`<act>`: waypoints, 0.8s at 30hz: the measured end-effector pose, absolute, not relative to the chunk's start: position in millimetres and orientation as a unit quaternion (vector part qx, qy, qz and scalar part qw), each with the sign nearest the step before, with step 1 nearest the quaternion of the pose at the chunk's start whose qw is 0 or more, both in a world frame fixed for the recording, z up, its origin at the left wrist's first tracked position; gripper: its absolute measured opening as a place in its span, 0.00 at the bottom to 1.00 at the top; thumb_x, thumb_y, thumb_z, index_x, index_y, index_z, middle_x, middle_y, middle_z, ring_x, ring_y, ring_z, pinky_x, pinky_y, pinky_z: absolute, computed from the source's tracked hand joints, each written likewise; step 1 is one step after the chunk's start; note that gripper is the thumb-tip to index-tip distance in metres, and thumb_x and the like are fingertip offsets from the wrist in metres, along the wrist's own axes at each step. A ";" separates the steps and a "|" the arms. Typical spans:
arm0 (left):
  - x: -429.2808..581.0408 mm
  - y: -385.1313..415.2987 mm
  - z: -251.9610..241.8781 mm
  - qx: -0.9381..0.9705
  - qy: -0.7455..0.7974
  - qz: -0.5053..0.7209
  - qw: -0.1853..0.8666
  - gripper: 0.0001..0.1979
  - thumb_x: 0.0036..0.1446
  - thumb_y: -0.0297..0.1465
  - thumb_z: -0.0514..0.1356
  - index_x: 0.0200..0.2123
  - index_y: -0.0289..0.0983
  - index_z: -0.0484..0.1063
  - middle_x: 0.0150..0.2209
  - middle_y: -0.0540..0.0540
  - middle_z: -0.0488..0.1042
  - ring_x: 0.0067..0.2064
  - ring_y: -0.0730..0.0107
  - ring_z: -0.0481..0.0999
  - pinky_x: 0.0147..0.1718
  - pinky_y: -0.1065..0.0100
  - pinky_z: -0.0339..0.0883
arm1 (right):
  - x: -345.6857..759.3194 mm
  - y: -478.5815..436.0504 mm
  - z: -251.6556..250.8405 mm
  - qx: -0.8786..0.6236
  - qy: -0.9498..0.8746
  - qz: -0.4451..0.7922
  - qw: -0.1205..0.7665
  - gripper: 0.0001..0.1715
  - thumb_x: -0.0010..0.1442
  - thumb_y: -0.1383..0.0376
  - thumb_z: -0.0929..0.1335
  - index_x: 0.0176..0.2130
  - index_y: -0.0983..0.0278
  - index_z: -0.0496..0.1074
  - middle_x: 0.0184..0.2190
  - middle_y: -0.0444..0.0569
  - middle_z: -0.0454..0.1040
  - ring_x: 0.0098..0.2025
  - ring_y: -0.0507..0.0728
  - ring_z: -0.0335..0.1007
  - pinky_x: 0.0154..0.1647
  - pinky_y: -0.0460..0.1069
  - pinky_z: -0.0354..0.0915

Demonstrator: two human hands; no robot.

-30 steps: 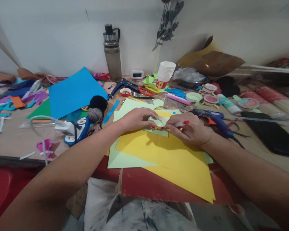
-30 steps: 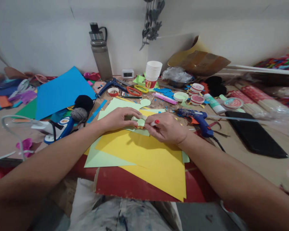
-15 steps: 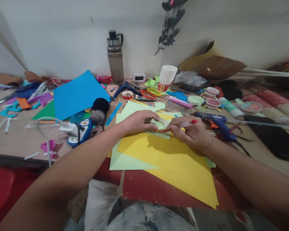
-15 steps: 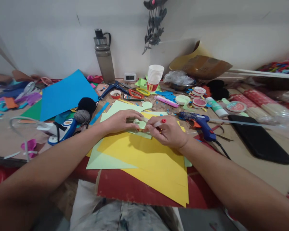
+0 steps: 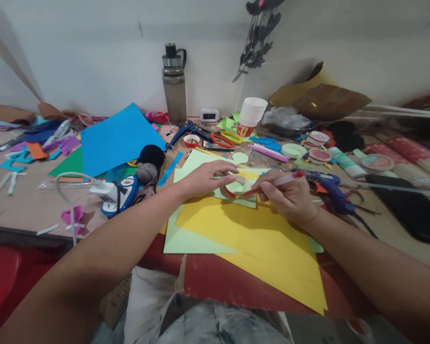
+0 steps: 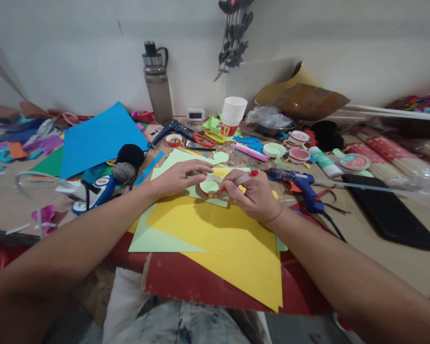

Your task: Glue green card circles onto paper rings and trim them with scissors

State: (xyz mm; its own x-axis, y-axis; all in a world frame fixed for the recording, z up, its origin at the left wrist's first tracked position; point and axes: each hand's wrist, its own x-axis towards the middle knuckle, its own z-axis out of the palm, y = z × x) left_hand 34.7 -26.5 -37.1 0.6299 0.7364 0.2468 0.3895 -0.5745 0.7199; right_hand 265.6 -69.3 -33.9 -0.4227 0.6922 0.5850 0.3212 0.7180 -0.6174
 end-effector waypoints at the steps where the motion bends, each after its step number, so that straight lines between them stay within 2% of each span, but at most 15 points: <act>1: 33.9 -26.3 -37.0 0.837 0.339 0.282 0.325 0.18 0.62 0.43 0.57 0.49 0.39 0.75 0.55 0.42 0.73 0.55 0.63 0.72 0.55 0.61 0.64 | 264.5 -70.6 -33.8 -0.315 -0.812 0.215 0.441 0.18 0.66 0.61 0.62 0.28 0.60 0.75 0.22 0.45 0.74 0.20 0.52 0.68 0.22 0.48 0.65; 5: 29.4 -26.0 -36.3 0.838 0.339 0.274 0.328 0.21 0.56 0.43 0.62 0.49 0.39 0.74 0.54 0.43 0.73 0.52 0.62 0.73 0.50 0.63 0.67 | 261.5 -73.4 -35.3 -0.329 -0.799 0.220 0.454 0.16 0.66 0.59 0.63 0.32 0.59 0.76 0.20 0.44 0.72 0.20 0.53 0.68 0.21 0.49 0.64; 10: 25.7 -27.0 -34.0 0.860 0.313 0.255 0.312 0.24 0.48 0.40 0.69 0.48 0.40 0.74 0.54 0.42 0.73 0.55 0.60 0.71 0.55 0.60 0.64 | 264.4 -69.4 -40.3 -0.334 -0.775 0.235 0.483 0.14 0.66 0.60 0.64 0.33 0.59 0.76 0.19 0.43 0.70 0.19 0.52 0.66 0.19 0.48 0.62; 14: 25.3 -26.7 -34.8 0.879 0.284 0.249 0.292 0.15 0.49 0.34 0.69 0.42 0.42 0.77 0.56 0.43 0.71 0.59 0.60 0.68 0.58 0.58 0.60 | 266.0 -65.4 -41.2 -0.334 -0.754 0.241 0.512 0.13 0.66 0.60 0.64 0.33 0.58 0.75 0.19 0.43 0.70 0.19 0.52 0.65 0.19 0.49 0.60; 18: 24.4 -24.8 -37.0 0.883 0.275 0.237 0.297 0.03 0.55 0.30 0.65 0.34 0.40 0.78 0.55 0.43 0.71 0.57 0.64 0.70 0.56 0.60 0.62 | 265.0 -62.3 -41.0 -0.351 -0.729 0.250 0.532 0.13 0.64 0.57 0.65 0.31 0.58 0.75 0.18 0.43 0.70 0.18 0.53 0.64 0.19 0.51 0.60; 24: 18.4 -19.2 -33.5 0.855 0.305 0.313 0.280 0.02 0.55 0.31 0.65 0.32 0.40 0.77 0.52 0.44 0.73 0.56 0.64 0.71 0.57 0.59 0.62 | 266.9 -54.3 -46.1 -0.343 -0.691 0.271 0.576 0.12 0.65 0.57 0.65 0.32 0.57 0.75 0.17 0.42 0.69 0.17 0.53 0.63 0.18 0.51 0.58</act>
